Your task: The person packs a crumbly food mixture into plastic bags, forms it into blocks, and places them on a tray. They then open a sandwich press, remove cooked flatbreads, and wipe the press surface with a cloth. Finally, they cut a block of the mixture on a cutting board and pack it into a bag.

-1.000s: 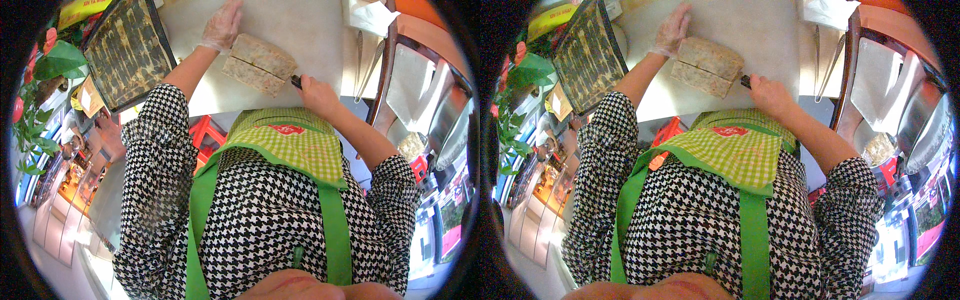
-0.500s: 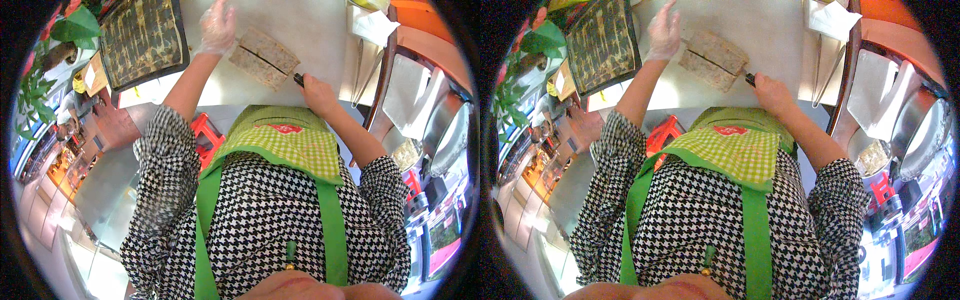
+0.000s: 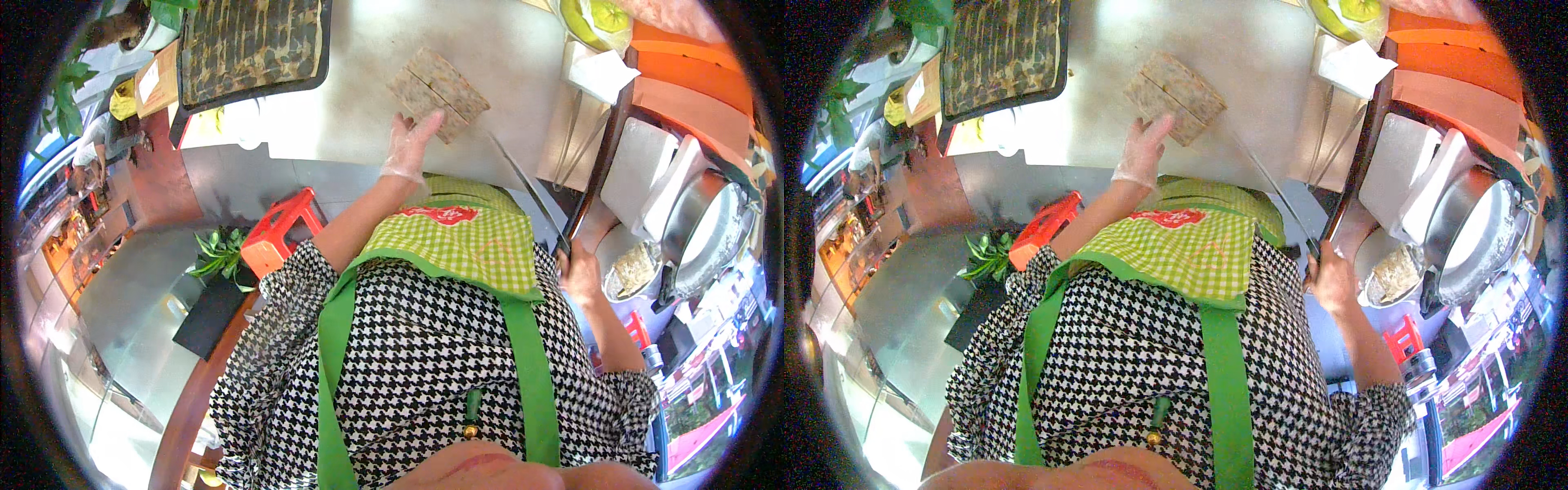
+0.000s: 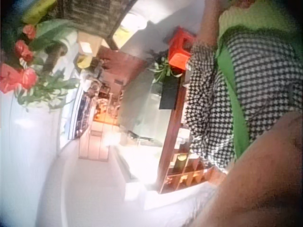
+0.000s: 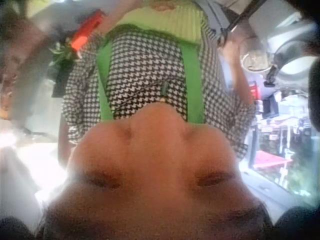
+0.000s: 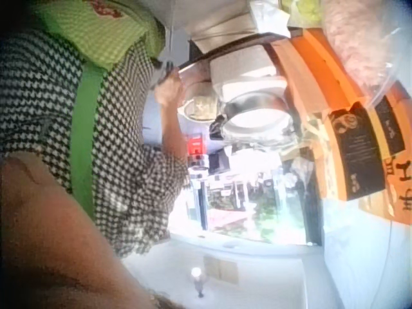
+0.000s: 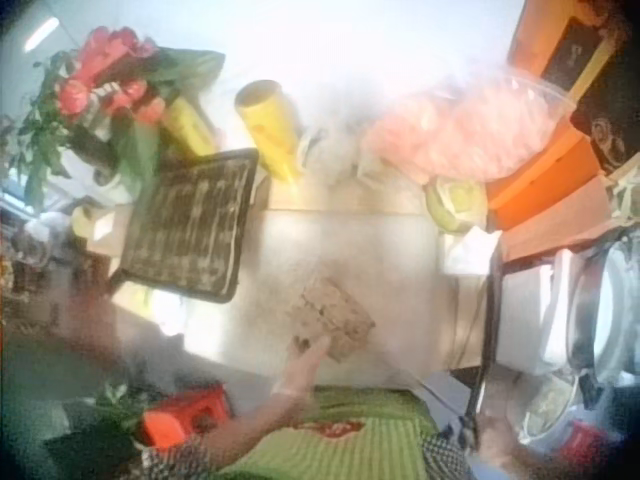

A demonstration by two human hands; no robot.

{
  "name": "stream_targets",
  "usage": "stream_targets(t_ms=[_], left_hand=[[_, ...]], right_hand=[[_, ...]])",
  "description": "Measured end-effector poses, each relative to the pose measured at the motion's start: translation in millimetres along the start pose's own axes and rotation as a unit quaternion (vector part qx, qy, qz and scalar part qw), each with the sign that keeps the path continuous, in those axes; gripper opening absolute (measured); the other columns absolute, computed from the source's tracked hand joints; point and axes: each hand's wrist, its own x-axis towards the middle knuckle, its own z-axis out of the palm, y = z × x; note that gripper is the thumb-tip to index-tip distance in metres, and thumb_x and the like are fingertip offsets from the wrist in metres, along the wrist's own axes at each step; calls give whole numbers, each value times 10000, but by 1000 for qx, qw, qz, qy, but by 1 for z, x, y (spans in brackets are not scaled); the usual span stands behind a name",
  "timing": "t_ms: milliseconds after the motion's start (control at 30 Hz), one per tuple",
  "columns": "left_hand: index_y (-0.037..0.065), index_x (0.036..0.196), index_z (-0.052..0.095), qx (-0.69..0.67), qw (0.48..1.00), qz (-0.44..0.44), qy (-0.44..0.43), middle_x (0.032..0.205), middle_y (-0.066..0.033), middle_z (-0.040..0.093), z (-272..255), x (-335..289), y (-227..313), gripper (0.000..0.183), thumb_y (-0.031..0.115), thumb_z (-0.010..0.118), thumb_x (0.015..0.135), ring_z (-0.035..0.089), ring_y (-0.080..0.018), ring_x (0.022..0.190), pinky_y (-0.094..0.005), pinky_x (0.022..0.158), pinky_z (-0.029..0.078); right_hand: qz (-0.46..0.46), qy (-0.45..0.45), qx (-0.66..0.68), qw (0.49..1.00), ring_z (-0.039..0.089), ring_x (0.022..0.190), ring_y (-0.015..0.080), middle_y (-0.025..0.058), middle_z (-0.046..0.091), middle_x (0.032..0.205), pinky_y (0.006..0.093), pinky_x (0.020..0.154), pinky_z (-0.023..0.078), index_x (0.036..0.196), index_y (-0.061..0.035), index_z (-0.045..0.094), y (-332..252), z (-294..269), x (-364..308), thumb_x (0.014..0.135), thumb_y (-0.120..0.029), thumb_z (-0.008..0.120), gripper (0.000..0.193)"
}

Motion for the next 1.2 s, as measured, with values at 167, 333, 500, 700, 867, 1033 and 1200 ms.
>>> stream_targets(t_ms=[167, 333, 500, 700, 867, 1033, 1200], left_hand=[[12, 1493, 54, -81, 997, 17, -10, 1445, -198, 383, 21, 8, 32, 1204, 352, 873, 679, 417, -302, 1311, -501, 1074, 331], [64, 1481, -90, -150, 984, -91, 35, 1412, -201, 404, 38, 46, 54, 1323, 219, 917, 637, 464, -319, 1249, -529, 972, 454], [81, 1466, -174, -169, 977, -101, 79, 1421, -207, 374, 52, 73, 49, 1424, 218, 943, 593, 453, -307, 1262, -535, 991, 440], [64, 1459, -110, -130, 987, 9, 93, 1383, -195, 389, 14, 55, 22, 1428, 262, 966, 540, 441, -299, 1259, -503, 1030, 412], [56, 1469, 11, -160, 983, 8, 90, 1393, -193, 369, -17, 62, -3, 1296, 372, 913, 594, 423, -319, 1274, -481, 1047, 393], [64, 1396, 321, -195, 979, 42, 35, 1280, -157, 524, -32, 77, -29, 821, 349, 752, 757, 518, -319, 1220, -483, 1007, 445], [52, 1385, 449, -275, 960, 33, -33, 1340, -172, 534, -77, 46, -23, 703, 422, 620, 812, 527, -349, 1226, -480, 1013, 461]], right_hand=[[32, 44, 92, 994, 638, 735, 454, 251, 648, 795, 531, 641, 483, 1125, -44, 493, -40, -25, 17, 946, -229, 590, 276], [-18, 22, -39, 999, 636, 730, 469, 284, 638, 773, 541, 645, 500, 1020, 10, 475, -79, -33, 110, 941, -248, 574, 288], [-50, -22, -71, 996, 651, 705, 460, 297, 635, 782, 536, 641, 523, 962, 37, 451, -99, -35, 116, 915, -163, 545, 226], [-81, -28, -148, 985, 661, 649, 404, 237, 611, 835, 473, 528, 544, 1096, 46, 439, -129, -8, 95, 894, -124, 497, 271], [-127, 49, -78, 988, 655, 733, 413, 231, 623, 901, 502, 599, 530, 1085, 2, 460, -116, -4, 86, 896, -214, 548, 300], [-51, 57, 53, 996, 624, 754, 479, 278, 630, 792, 560, 665, 489, 1019, 7, 482, -104, -16, 102, 908, -217, 599, 276], [-62, -53, 37, 996, 626, 748, 494, 293, 635, 780, 569, 673, 496, 1049, -15, 477, -132, -2, 113, 910, -243, 599, 293]])
